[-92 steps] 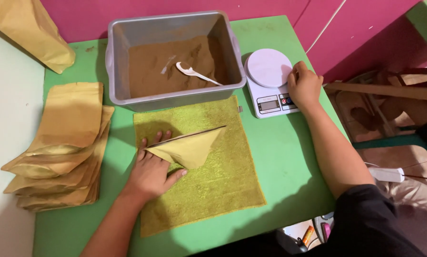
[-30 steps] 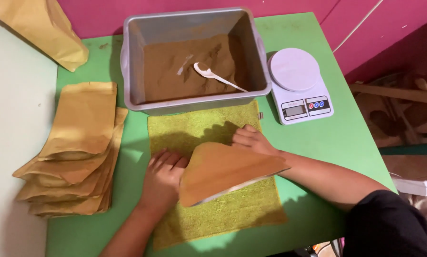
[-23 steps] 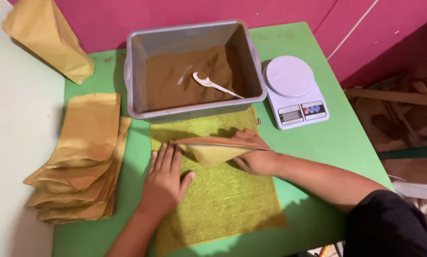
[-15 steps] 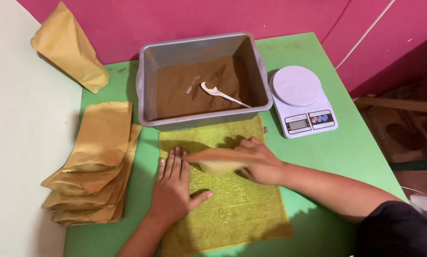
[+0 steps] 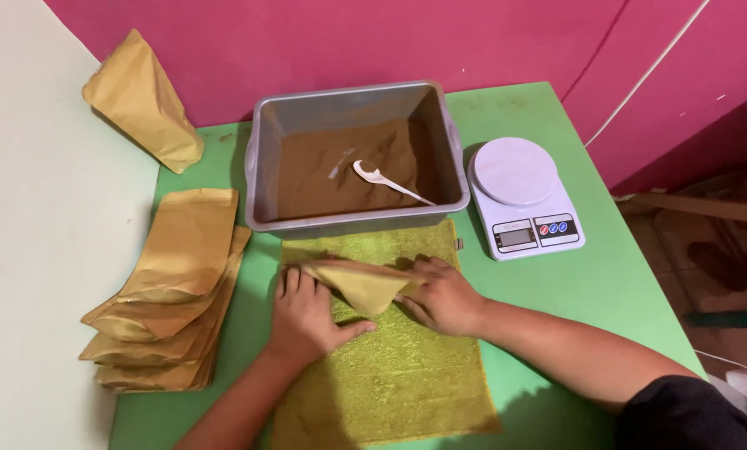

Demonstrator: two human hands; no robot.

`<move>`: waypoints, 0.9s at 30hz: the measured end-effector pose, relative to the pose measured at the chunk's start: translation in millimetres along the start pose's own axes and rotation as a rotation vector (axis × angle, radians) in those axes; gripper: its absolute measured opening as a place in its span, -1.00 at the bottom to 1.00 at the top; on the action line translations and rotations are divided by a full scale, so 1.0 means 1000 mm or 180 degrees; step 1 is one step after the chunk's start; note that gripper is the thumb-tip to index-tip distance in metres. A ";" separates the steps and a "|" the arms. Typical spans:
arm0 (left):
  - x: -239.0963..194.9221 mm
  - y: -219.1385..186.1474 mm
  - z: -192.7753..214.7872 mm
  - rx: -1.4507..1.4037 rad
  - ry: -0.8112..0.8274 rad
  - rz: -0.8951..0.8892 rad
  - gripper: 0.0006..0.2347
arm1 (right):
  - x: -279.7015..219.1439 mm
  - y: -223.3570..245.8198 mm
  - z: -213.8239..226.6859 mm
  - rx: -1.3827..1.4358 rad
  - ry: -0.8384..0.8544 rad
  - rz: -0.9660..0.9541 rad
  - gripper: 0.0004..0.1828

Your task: Folding the tops of paper coffee bags into a triangular seal on a work surface.

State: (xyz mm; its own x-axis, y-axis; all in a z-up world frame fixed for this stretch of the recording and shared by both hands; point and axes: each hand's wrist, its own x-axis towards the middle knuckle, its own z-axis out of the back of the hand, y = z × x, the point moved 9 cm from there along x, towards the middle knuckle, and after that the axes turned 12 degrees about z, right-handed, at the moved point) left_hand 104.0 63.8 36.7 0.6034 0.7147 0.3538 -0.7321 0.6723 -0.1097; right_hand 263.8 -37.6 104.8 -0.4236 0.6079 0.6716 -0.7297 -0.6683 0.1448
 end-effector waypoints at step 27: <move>0.009 -0.010 -0.002 -0.0053 0.1192 0.0010 0.08 | -0.095 -0.042 -0.051 0.0104 0.0088 -0.0519 -0.68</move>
State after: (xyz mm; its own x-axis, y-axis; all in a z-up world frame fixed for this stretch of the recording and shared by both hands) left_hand 117.2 64.2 39.2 0.6773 0.7357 -0.0105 -0.7307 0.6709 -0.1264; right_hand 307.3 -45.1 -1.9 -0.3159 0.7207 0.6171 -0.7723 -0.5732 0.2740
